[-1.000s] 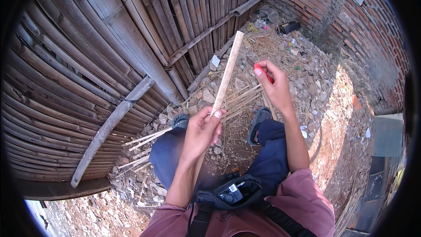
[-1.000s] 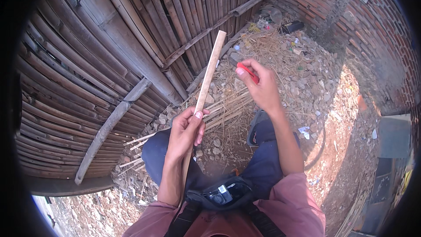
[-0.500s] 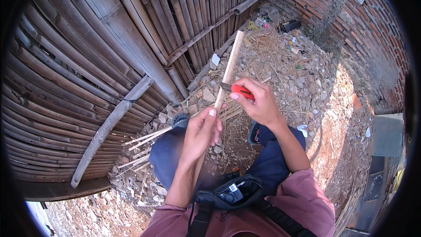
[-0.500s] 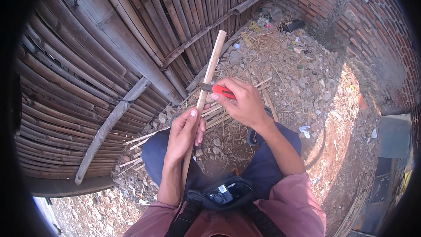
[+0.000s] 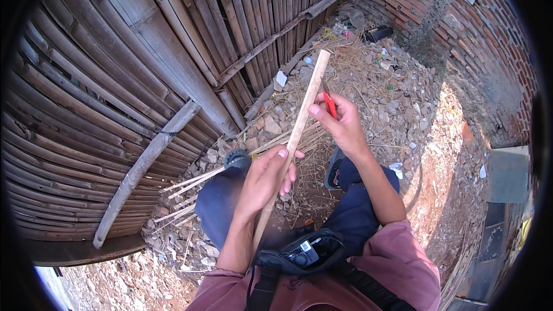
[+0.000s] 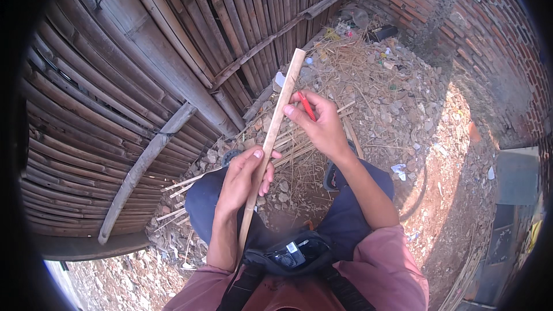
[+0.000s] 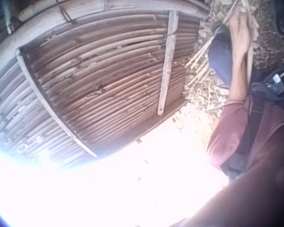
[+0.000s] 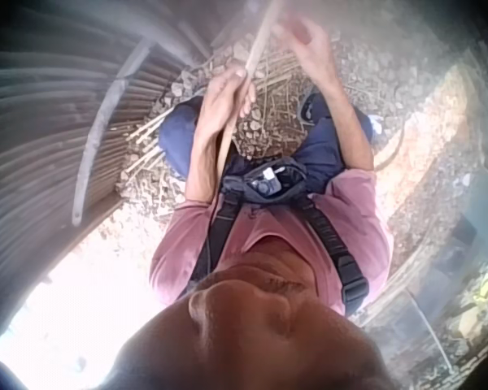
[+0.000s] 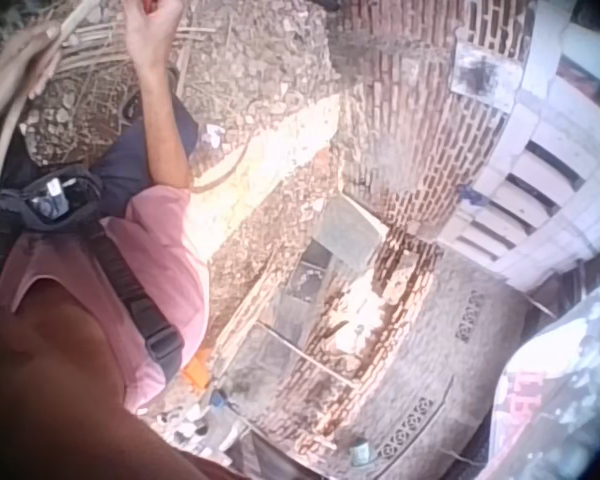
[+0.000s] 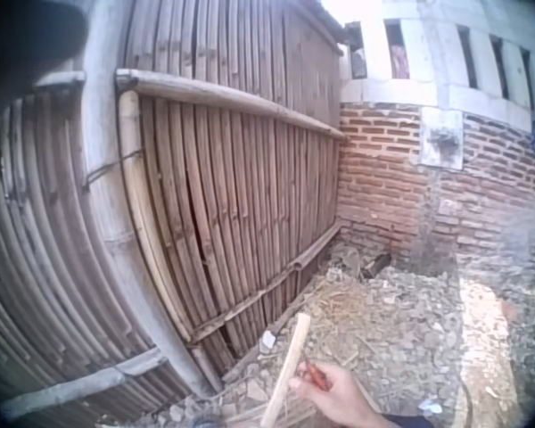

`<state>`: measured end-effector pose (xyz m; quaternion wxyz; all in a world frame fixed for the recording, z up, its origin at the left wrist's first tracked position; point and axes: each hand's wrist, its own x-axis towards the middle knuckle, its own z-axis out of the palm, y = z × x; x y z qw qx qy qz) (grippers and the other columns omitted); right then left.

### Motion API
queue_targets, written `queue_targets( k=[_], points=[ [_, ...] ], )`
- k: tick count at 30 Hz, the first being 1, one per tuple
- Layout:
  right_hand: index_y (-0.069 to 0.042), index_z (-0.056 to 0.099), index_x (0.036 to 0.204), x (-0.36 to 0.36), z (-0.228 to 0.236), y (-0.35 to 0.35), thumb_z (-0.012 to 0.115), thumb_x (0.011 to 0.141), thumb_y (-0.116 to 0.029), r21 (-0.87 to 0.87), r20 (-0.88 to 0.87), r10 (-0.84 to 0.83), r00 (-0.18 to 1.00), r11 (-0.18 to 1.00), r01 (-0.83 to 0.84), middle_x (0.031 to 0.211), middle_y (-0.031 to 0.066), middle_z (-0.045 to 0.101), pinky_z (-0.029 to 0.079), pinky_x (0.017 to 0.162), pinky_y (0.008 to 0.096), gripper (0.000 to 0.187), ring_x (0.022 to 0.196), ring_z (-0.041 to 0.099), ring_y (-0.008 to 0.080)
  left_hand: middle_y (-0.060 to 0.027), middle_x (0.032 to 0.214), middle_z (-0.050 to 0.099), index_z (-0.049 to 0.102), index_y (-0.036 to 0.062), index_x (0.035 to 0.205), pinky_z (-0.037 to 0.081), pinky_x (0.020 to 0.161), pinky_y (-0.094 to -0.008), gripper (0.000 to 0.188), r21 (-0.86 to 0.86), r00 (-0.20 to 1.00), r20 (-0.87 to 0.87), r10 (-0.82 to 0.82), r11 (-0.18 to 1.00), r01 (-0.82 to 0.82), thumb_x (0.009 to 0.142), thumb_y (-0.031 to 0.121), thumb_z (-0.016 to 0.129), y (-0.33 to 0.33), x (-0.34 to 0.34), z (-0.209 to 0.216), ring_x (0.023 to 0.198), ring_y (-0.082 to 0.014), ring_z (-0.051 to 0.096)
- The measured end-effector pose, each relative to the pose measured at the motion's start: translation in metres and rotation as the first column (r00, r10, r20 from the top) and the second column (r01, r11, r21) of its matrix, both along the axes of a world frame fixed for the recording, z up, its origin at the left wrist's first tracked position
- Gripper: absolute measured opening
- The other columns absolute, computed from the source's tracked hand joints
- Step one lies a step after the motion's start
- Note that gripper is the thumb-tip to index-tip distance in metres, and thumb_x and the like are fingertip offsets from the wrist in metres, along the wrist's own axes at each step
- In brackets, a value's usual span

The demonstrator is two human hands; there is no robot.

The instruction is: The person whittles a long bamboo stick using a utility knife to shave off thin layers of wood.

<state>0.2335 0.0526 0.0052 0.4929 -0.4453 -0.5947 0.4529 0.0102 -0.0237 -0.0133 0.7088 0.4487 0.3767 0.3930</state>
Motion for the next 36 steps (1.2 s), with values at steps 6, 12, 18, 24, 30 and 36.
queue_targets(
  k=[6,12,18,24,30,36],
  points=[
    [-0.002,0.072,0.110,-0.0042,0.0017,-0.0037,0.080,0.101,-0.022,-0.010,-0.021,0.014,1.000,1.000,-0.014,0.083,-0.0077,0.061,0.040,0.067,0.0212,0.023,0.074,0.050,0.0012,-0.0020,0.078,0.064,0.067,0.0017,0.129,0.047,0.055,-0.0229,0.042,0.018,0.999,-0.037,-0.009,1.000,0.010,0.121,0.027,0.035,0.0005,-0.0001,0.0006,0.060,-0.0070,0.058],
    [-0.002,0.070,0.110,-0.0045,0.0023,-0.0041,0.080,0.102,-0.022,-0.015,-0.024,0.033,0.999,0.999,-0.034,0.083,-0.0081,0.060,0.039,0.066,0.0207,0.023,0.074,0.049,0.0006,-0.0016,0.077,0.064,0.068,0.0025,0.128,0.047,0.055,-0.0230,0.042,0.018,0.999,-0.049,-0.015,1.000,0.016,0.121,0.029,0.035,0.0009,-0.0011,-0.0003,0.059,-0.0068,0.058],
    [-0.002,0.069,0.111,-0.0070,-0.0002,-0.0040,0.077,0.104,-0.019,0.021,-0.052,0.047,0.998,0.999,-0.046,0.084,-0.0087,0.058,0.037,0.065,0.0208,0.020,0.073,0.048,0.0004,-0.0008,0.077,0.063,0.068,0.0025,0.128,0.047,0.055,-0.0225,0.043,0.001,0.999,-0.035,-0.005,1.000,0.005,0.121,0.030,0.036,0.0002,0.0006,-0.0011,0.060,-0.0063,0.058],
    [-0.003,0.068,0.111,-0.0063,-0.0024,-0.0043,0.074,0.106,-0.020,-0.033,-0.116,0.076,0.990,0.996,-0.081,0.083,-0.0090,0.057,0.035,0.063,0.0209,0.018,0.071,0.045,0.0002,-0.0009,0.076,0.063,0.068,0.0018,0.127,0.046,0.055,-0.0224,0.042,0.014,1.000,-0.022,-0.011,1.000,0.012,0.121,0.029,0.036,0.0003,-0.0005,-0.0007,0.060,-0.0064,0.057],
    [-0.002,0.069,0.111,-0.0050,-0.0030,-0.0036,0.074,0.106,-0.021,-0.029,-0.119,0.099,0.988,0.994,-0.103,0.085,-0.0081,0.058,0.036,0.064,0.0211,0.020,0.073,0.046,0.0006,-0.0011,0.072,0.060,0.067,0.0015,0.123,0.043,0.056,-0.0238,0.043,0.032,1.000,-0.010,-0.012,0.999,0.013,0.121,0.031,0.036,0.0001,-0.0016,-0.0024,0.061,-0.0079,0.056],
    [-0.001,0.069,0.111,-0.0051,-0.0049,-0.0030,0.073,0.107,-0.020,0.011,-0.110,0.096,0.989,0.995,-0.096,0.090,-0.0055,0.063,0.041,0.071,0.0211,0.020,0.080,0.051,0.0011,-0.0051,0.068,0.061,0.064,-0.0006,0.119,0.046,0.056,-0.0247,0.047,0.071,1.000,-0.015,-0.007,0.997,0.008,0.121,0.036,0.034,0.0016,-0.0007,-0.0053,0.058,-0.0107,0.056]
  ],
)
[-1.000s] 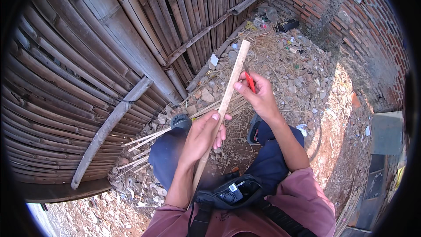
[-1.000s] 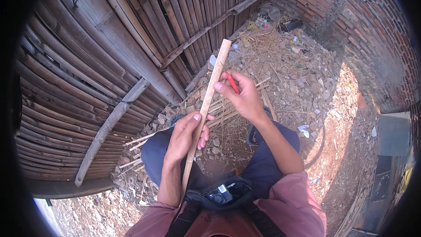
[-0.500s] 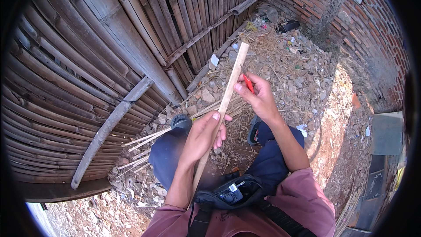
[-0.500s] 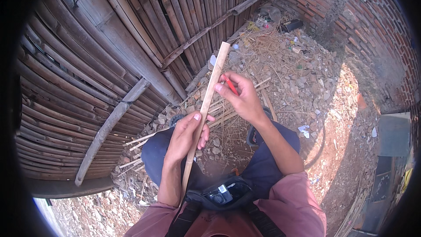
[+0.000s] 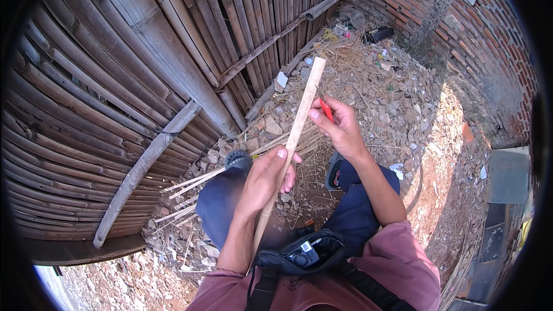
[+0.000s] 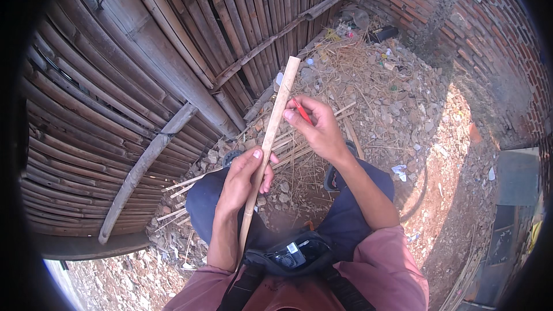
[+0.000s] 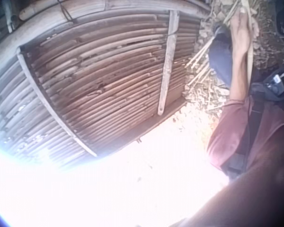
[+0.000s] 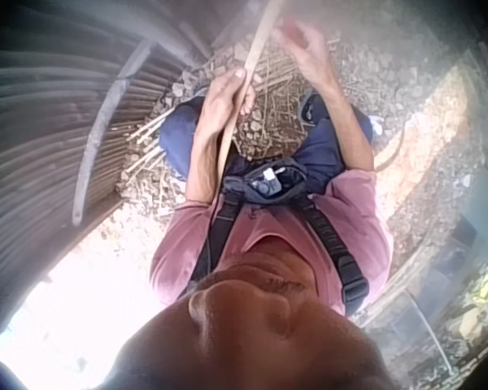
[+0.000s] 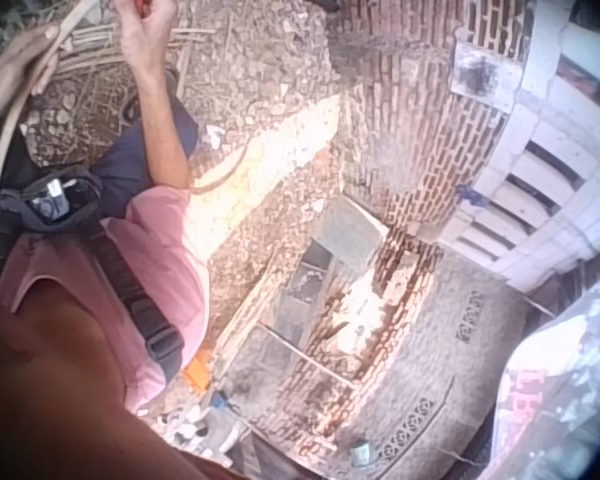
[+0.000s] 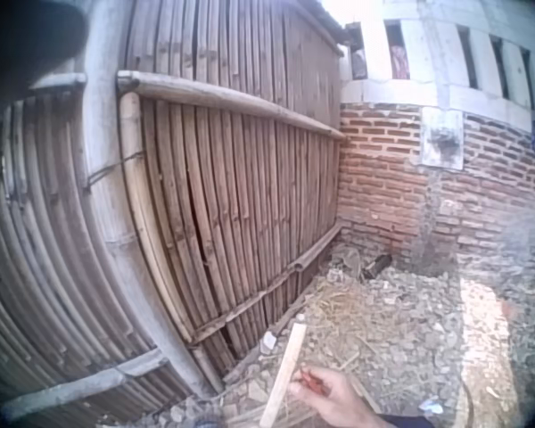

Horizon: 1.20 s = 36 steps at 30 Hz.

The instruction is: The person whittles a long bamboo stick using a utility knife to shave off thin layers of wood.

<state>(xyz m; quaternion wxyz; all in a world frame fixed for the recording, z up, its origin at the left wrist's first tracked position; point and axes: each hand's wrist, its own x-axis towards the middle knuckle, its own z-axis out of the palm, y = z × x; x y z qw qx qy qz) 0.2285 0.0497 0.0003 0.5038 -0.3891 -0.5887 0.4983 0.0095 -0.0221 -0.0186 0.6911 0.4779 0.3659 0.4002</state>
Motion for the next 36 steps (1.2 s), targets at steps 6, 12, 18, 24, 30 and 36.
queue_targets(
  k=[6,12,18,24,30,36],
  points=[
    [0.000,0.070,0.112,0.0011,0.0006,-0.0007,0.073,0.106,-0.019,-0.023,-0.005,0.016,1.000,1.000,-0.016,0.093,-0.0045,0.065,0.044,0.074,0.0216,0.020,0.083,0.054,0.0017,-0.0054,0.068,0.060,0.062,0.0015,0.115,0.047,0.058,-0.0265,0.045,-0.004,1.000,0.019,0.010,1.000,-0.010,0.121,0.036,0.035,-0.0007,0.0007,0.0004,0.058,-0.0114,0.055],
    [0.000,0.070,0.111,0.0018,0.0028,-0.0017,0.074,0.106,-0.018,-0.021,0.022,0.020,1.000,1.000,-0.020,0.093,-0.0037,0.066,0.045,0.075,0.0222,0.020,0.084,0.056,0.0025,-0.0051,0.065,0.055,0.057,0.0033,0.107,0.046,0.057,-0.0285,0.042,-0.080,0.996,0.084,0.023,0.997,-0.016,0.120,0.037,0.036,-0.0008,0.0034,0.0006,0.056,-0.0148,0.054],
    [0.001,0.070,0.114,0.0022,0.0039,-0.0015,0.076,0.104,-0.015,0.020,0.063,0.039,0.997,0.999,-0.040,0.100,-0.0002,0.071,0.050,0.083,0.0231,0.019,0.092,0.063,0.0042,-0.0050,0.066,0.054,0.055,0.0046,0.101,0.047,0.056,-0.0294,0.042,-0.147,0.990,0.142,0.011,0.989,0.010,0.118,0.039,0.038,-0.0013,0.0021,0.0026,0.057,-0.0158,0.055],
    [0.001,0.070,0.117,-0.0023,0.0059,-0.0035,0.076,0.103,-0.012,0.009,0.025,0.059,0.998,0.998,-0.059,0.106,0.0009,0.072,0.052,0.086,0.0240,0.019,0.097,0.064,0.0042,-0.0009,0.065,0.047,0.052,0.0064,0.097,0.045,0.055,-0.0287,0.044,-0.112,0.995,0.096,-0.005,0.994,0.016,0.118,0.043,0.041,-0.0023,0.0052,0.0046,0.057,-0.0128,0.050],
    [0.001,0.070,0.119,-0.0059,0.0036,-0.0039,0.075,0.103,-0.012,0.027,0.038,0.077,0.996,0.997,-0.078,0.102,-0.0014,0.068,0.049,0.081,0.0234,0.021,0.092,0.060,0.0037,0.0073,0.069,0.044,0.055,0.0100,0.101,0.032,0.049,-0.0238,0.033,-0.014,0.996,-0.088,-0.007,1.000,0.006,0.117,0.039,0.053,-0.0038,0.0075,0.0006,0.055,-0.0044,0.041],
    [0.001,0.072,0.123,0.0004,0.0063,-0.0082,0.072,0.103,-0.019,0.027,0.194,0.120,0.974,0.991,-0.127,0.099,-0.0014,0.066,0.048,0.080,0.0263,0.028,0.090,0.060,0.0059,0.0086,0.070,0.039,0.054,0.0110,0.100,0.027,0.050,-0.0257,0.035,-0.022,0.997,-0.068,0.038,0.999,-0.040,0.118,0.041,0.050,-0.0035,0.0014,0.0002,0.056,-0.0045,0.033]
  ],
)
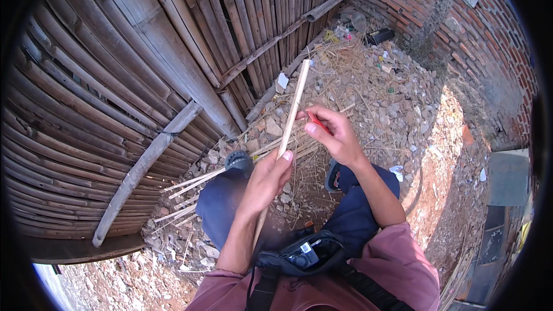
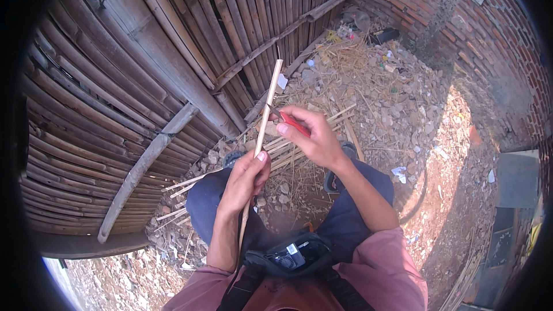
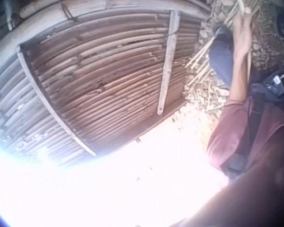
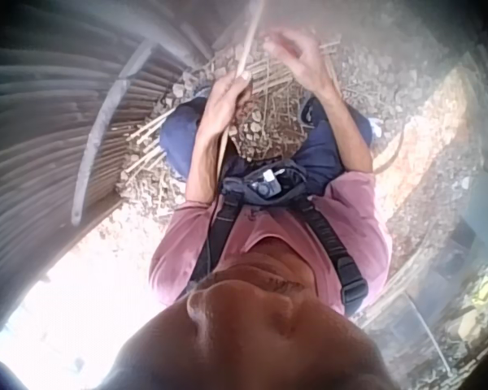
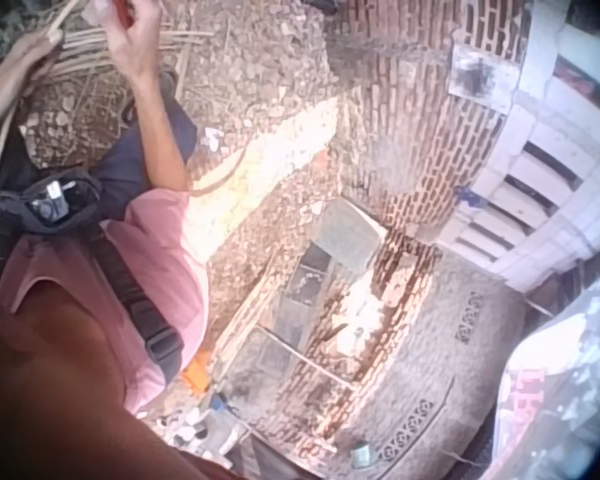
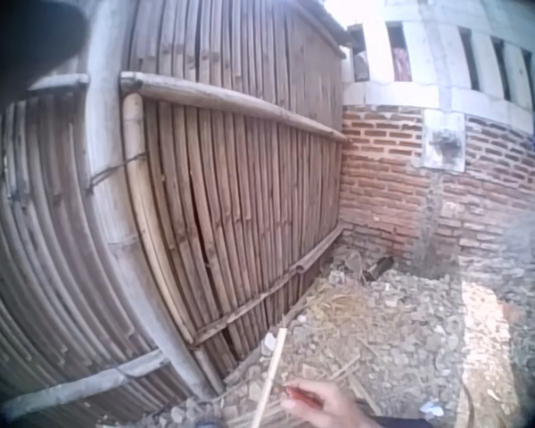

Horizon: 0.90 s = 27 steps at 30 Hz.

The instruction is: The person whittles a long bamboo stick using a utility knife to shave off thin layers of wood.

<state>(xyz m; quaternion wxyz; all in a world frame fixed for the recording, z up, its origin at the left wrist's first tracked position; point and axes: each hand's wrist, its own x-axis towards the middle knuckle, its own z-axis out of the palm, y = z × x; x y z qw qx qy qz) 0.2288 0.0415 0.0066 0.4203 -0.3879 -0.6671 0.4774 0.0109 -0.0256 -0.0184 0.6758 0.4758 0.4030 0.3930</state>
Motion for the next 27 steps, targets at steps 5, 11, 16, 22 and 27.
queue_targets(
  k=[5,11,16,22,27],
  points=[
    [0.001,0.074,0.114,-0.011,0.006,-0.004,0.077,0.101,-0.023,0.369,0.199,-0.087,0.976,0.929,0.008,0.091,0.0117,0.071,0.055,0.073,0.0343,0.028,0.081,0.073,0.0207,0.0067,0.074,0.040,0.051,0.0115,0.105,0.028,0.051,-0.0251,0.031,-0.009,0.996,0.084,-0.004,1.000,0.004,0.119,0.039,0.047,0.001,0.000,-0.002,0.059,-0.0042,0.034],
    [-0.005,0.076,0.112,-0.017,0.000,-0.004,0.080,0.098,-0.028,0.543,0.257,-0.164,0.952,0.840,-0.002,0.092,0.0111,0.073,0.057,0.069,0.0393,0.027,0.080,0.075,0.0298,0.0054,0.079,0.044,0.051,0.0117,0.113,0.028,0.052,-0.0241,0.027,0.011,0.996,0.065,0.068,0.998,-0.069,0.118,0.038,0.047,0.001,0.002,0.003,0.060,-0.0038,0.035],
    [-0.008,0.077,0.110,-0.017,-0.003,-0.004,0.083,0.094,-0.029,0.623,0.304,-0.203,0.931,0.781,-0.033,0.087,0.0085,0.070,0.056,0.063,0.0396,0.028,0.074,0.074,0.0287,0.0051,0.084,0.048,0.052,0.0106,0.120,0.030,0.054,-0.0228,0.026,-0.005,0.994,0.086,0.071,0.997,-0.071,0.117,0.036,0.052,0.001,0.001,0.003,0.064,-0.0032,0.039],
    [-0.009,0.078,0.110,-0.017,-0.005,-0.003,0.084,0.091,-0.031,0.653,0.319,-0.227,0.920,0.756,-0.040,0.086,0.0073,0.069,0.055,0.061,0.0398,0.030,0.071,0.073,0.0278,0.0068,0.093,0.046,0.055,0.0071,0.125,0.037,0.069,-0.0200,0.025,0.179,0.992,0.031,0.126,0.975,-0.129,0.107,0.015,0.071,-0.002,0.007,0.006,0.080,-0.0015,0.044],
    [-0.009,0.078,0.110,-0.016,-0.007,-0.004,0.084,0.091,-0.030,0.626,0.309,-0.214,0.927,0.779,-0.029,0.087,0.0073,0.070,0.056,0.062,0.0399,0.029,0.073,0.074,0.0285,0.0069,0.095,0.045,0.055,0.0071,0.118,0.037,0.070,-0.0205,0.023,0.170,0.993,0.025,0.119,0.978,-0.121,0.105,0.010,0.073,-0.001,0.007,0.005,0.083,-0.0012,0.043]
  ],
)
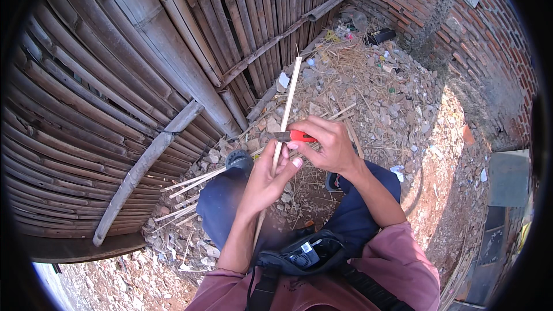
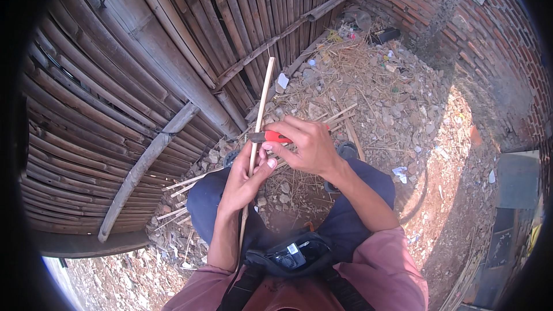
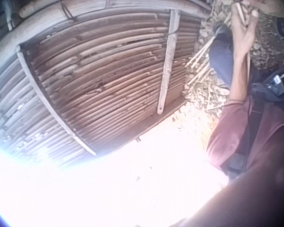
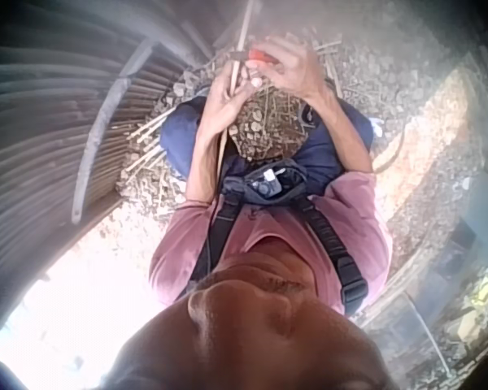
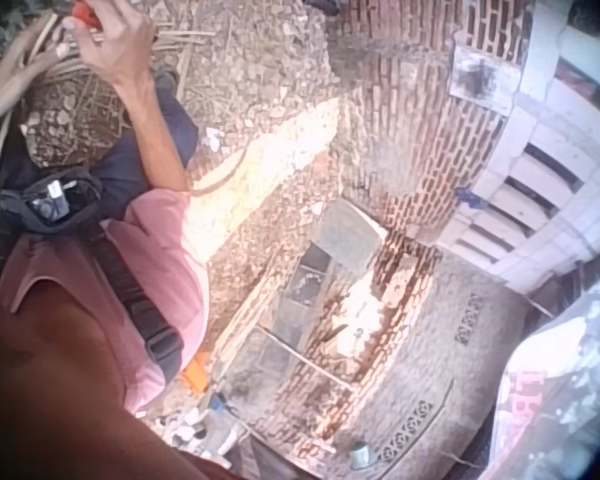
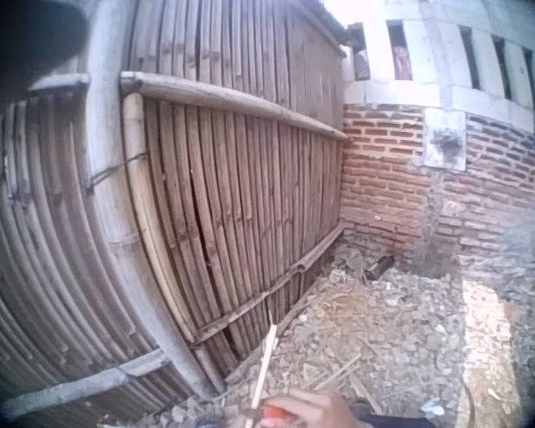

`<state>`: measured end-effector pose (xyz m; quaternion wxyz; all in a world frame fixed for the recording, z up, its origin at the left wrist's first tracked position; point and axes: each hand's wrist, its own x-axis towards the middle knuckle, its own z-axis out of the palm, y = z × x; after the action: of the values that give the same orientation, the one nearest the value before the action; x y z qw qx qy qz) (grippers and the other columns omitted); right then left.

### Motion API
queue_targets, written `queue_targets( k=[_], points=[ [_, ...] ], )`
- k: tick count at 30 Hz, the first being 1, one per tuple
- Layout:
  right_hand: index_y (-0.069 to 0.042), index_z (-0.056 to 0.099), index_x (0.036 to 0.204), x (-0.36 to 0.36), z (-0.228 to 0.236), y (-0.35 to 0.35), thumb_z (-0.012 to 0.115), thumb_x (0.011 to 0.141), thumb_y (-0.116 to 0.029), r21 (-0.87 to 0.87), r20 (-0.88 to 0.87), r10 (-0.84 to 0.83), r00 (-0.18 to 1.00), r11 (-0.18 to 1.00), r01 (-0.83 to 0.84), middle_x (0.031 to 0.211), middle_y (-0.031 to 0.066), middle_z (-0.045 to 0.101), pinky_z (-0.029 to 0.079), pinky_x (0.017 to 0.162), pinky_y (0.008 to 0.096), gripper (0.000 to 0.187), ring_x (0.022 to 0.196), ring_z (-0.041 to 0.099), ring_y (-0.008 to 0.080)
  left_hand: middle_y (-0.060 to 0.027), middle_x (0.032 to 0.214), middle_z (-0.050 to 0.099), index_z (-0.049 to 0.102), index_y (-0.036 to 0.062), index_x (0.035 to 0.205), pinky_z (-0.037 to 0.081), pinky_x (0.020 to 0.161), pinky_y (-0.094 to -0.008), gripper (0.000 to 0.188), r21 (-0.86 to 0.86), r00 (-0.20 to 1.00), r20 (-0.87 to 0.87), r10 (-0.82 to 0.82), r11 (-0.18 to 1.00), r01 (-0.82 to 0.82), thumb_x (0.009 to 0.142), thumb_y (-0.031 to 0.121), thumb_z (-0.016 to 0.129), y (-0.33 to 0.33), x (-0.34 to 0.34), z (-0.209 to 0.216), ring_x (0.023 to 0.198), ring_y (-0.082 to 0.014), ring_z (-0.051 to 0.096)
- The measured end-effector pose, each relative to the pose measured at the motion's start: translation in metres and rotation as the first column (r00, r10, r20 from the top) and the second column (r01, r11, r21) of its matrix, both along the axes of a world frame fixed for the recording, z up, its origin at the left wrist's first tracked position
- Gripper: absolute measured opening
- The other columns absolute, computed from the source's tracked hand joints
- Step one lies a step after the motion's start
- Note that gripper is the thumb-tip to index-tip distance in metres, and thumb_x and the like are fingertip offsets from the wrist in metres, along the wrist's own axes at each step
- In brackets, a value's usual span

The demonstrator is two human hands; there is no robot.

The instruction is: The person whittles a long bamboo stick using a utility knife to shave off thin layers of wood.

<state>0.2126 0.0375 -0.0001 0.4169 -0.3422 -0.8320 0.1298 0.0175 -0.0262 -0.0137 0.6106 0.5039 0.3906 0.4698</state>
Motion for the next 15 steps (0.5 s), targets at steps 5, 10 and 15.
queue_targets(
  k=[5,10,15],
  points=[
    [-0.008,0.078,0.112,0.0004,-0.0011,-0.0002,0.082,0.093,-0.028,-0.049,-0.003,0.006,1.000,0.999,-0.006,0.088,0.0081,0.070,0.056,0.062,0.0399,0.028,0.075,0.074,0.0295,0.0072,0.093,0.045,0.055,0.0077,0.116,0.036,0.069,-0.0207,0.021,-0.015,1.000,-0.010,0.000,1.000,0.000,0.105,0.011,0.072,0.0008,0.0008,-0.0005,0.082,-0.0010,0.042],
    [-0.006,0.077,0.113,0.0009,-0.0012,0.0004,0.085,0.091,-0.028,-0.067,-0.039,0.023,0.999,0.997,-0.025,0.091,0.0100,0.071,0.057,0.064,0.0398,0.033,0.077,0.075,0.0305,0.0071,0.093,0.046,0.055,0.0066,0.117,0.038,0.070,-0.0212,0.021,-0.022,1.000,-0.029,-0.009,1.000,0.008,0.106,0.011,0.072,0.0014,0.0006,-0.0016,0.082,-0.0016,0.044],
    [-0.001,0.076,0.111,-0.0013,-0.0028,0.0014,0.087,0.092,-0.030,-0.199,-0.184,0.030,0.982,0.978,-0.068,0.088,0.0108,0.073,0.055,0.067,0.0355,0.036,0.078,0.074,0.0224,0.0059,0.094,0.048,0.056,0.0057,0.119,0.041,0.071,-0.0228,0.022,0.037,0.995,-0.102,0.006,0.999,-0.003,0.106,0.013,0.072,0.0016,0.0024,-0.0051,0.083,-0.0032,0.046]
  ],
)
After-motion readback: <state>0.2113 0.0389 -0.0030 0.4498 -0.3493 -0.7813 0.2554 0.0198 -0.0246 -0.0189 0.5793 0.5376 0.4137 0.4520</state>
